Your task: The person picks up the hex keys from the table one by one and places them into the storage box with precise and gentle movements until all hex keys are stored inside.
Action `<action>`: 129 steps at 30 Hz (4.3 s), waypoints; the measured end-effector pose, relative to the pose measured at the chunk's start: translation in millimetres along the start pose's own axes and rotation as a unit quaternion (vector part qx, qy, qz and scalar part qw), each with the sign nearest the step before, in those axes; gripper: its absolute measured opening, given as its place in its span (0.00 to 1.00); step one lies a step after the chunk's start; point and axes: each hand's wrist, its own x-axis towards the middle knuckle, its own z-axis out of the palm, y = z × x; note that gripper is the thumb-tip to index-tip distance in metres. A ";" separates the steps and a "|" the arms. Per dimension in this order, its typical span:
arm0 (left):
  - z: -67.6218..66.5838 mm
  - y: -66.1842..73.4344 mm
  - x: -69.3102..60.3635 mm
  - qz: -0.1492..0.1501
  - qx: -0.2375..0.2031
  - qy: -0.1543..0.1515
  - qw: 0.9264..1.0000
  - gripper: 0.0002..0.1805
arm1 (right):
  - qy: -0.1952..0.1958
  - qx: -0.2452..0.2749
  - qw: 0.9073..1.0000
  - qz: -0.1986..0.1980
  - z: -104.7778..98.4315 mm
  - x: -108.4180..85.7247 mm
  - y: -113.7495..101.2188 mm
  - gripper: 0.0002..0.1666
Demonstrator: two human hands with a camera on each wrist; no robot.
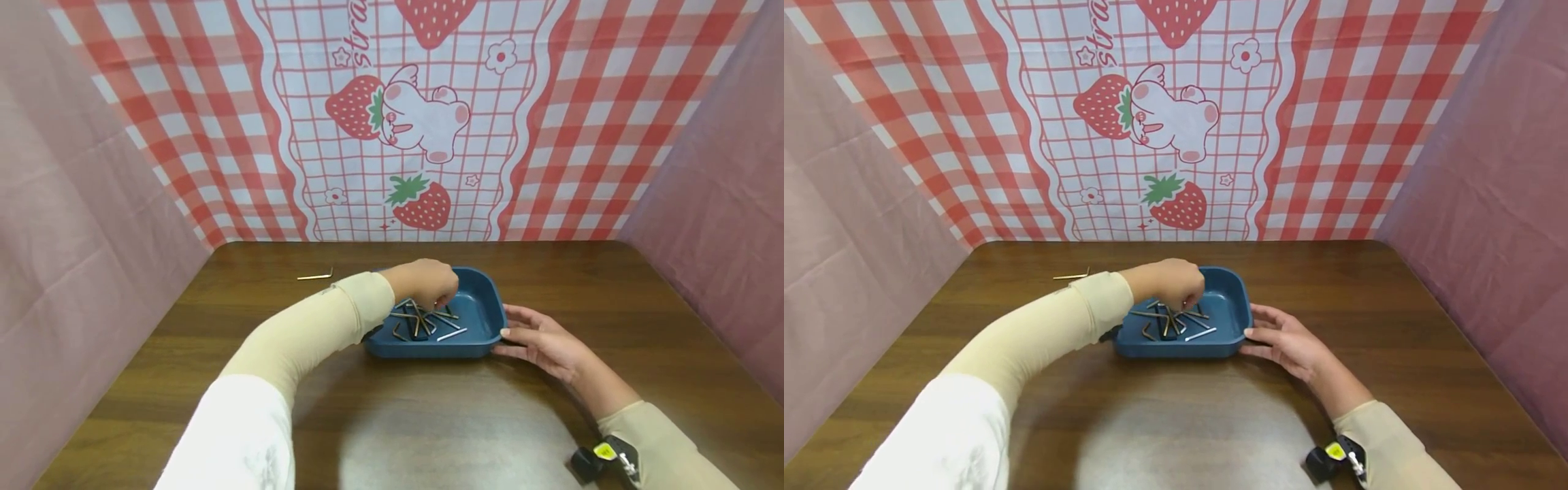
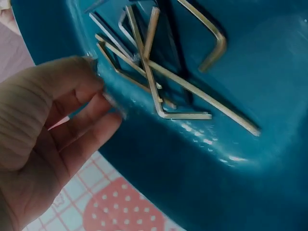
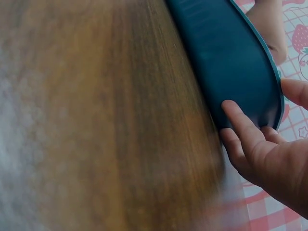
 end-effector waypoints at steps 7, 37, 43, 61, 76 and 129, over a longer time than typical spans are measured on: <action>-0.3 4.3 13.5 0.015 -0.008 -0.005 1.000 0.07 | -0.011 0.002 1.000 -0.001 1.5 0.8 -1.1 0.43; -10.1 6.5 5.3 -0.018 -0.039 0.008 0.999 0.09 | -0.010 0.008 1.000 -0.003 -0.9 -0.7 -0.1 0.42; -13.2 4.7 -9.2 -0.026 -0.064 0.016 0.998 0.12 | -0.005 0.011 1.000 0.000 -0.8 -0.3 -0.2 0.43; -19.9 7.6 -52.6 -0.068 -0.006 0.048 0.997 0.15 | -0.002 0.028 1.000 -0.013 0.7 1.1 1.7 0.43; -15.8 8.6 -96.8 -0.096 -0.027 0.137 0.986 0.16 | 0.004 0.025 1.000 -0.004 2.2 0.3 -0.5 0.44; 81.5 -50.7 -185.9 -0.209 -0.158 0.137 0.955 0.12 | -0.005 0.027 1.000 -0.013 -0.7 1.6 1.9 0.44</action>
